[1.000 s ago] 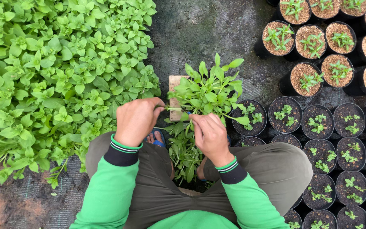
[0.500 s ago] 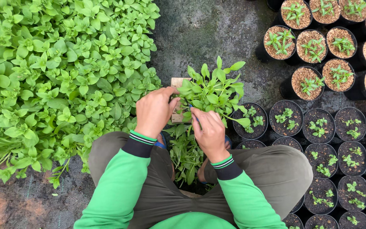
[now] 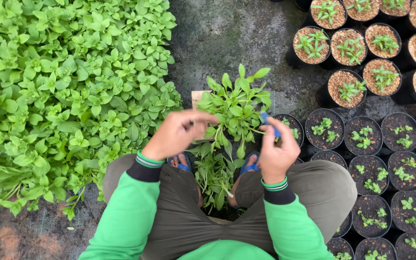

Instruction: The person sits cross-legged on the ground and uses blue-handled scissors to trim leaves and stems from a bunch of green herbs. The person holds the bunch in one hand and snips off parts with the other, placing the cuttings on the ground. The trimmed bunch is held in the lap throughout the process.

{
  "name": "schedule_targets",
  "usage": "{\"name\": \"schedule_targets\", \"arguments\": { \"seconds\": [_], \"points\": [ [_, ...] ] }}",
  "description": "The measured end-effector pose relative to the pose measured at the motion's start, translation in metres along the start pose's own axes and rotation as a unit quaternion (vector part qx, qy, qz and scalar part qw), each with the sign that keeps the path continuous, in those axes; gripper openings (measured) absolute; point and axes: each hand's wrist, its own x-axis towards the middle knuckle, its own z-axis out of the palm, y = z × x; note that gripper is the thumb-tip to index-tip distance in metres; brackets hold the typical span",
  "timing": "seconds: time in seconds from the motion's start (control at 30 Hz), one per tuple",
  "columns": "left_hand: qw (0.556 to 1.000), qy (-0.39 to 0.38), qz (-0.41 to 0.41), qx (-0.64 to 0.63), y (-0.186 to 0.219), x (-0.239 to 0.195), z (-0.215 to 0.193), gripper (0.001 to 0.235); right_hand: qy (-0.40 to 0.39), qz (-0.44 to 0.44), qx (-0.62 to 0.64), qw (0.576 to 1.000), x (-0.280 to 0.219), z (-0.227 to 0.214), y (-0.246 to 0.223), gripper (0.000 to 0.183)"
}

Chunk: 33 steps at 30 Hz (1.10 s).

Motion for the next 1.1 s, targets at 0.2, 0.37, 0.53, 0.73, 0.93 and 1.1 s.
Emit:
{"name": "schedule_targets", "arguments": {
  "seconds": [0.2,0.37,0.53,0.73,0.93,1.1],
  "points": [
    [0.986,0.136,-0.1,-0.014,-0.055,0.065,-0.006,0.07,0.152,0.2,0.276,0.928,-0.006,-0.008,0.058,0.036],
    [0.966,0.034,-0.19,-0.169,-0.09,0.107,0.002,0.08,0.137,0.41,0.318,0.844,-0.039,0.005,0.069,0.055],
    [0.971,0.055,-0.181,-0.144,-0.09,0.108,0.001,0.081,0.021,0.414,0.355,0.838,-0.076,0.009,0.072,0.072],
    [0.974,0.048,-0.171,-0.143,-0.092,0.102,-0.002,0.079,-0.046,0.436,0.288,0.851,-0.122,-0.001,0.069,0.078],
    [0.965,0.0,-0.181,-0.188,-0.099,0.108,0.007,0.084,-0.033,0.453,0.244,0.857,-0.118,-0.001,0.055,0.069],
    [0.952,-0.041,-0.207,-0.224,-0.093,0.108,0.009,0.098,0.039,0.411,0.402,0.817,-0.072,0.019,0.038,0.066]
  ]
}}
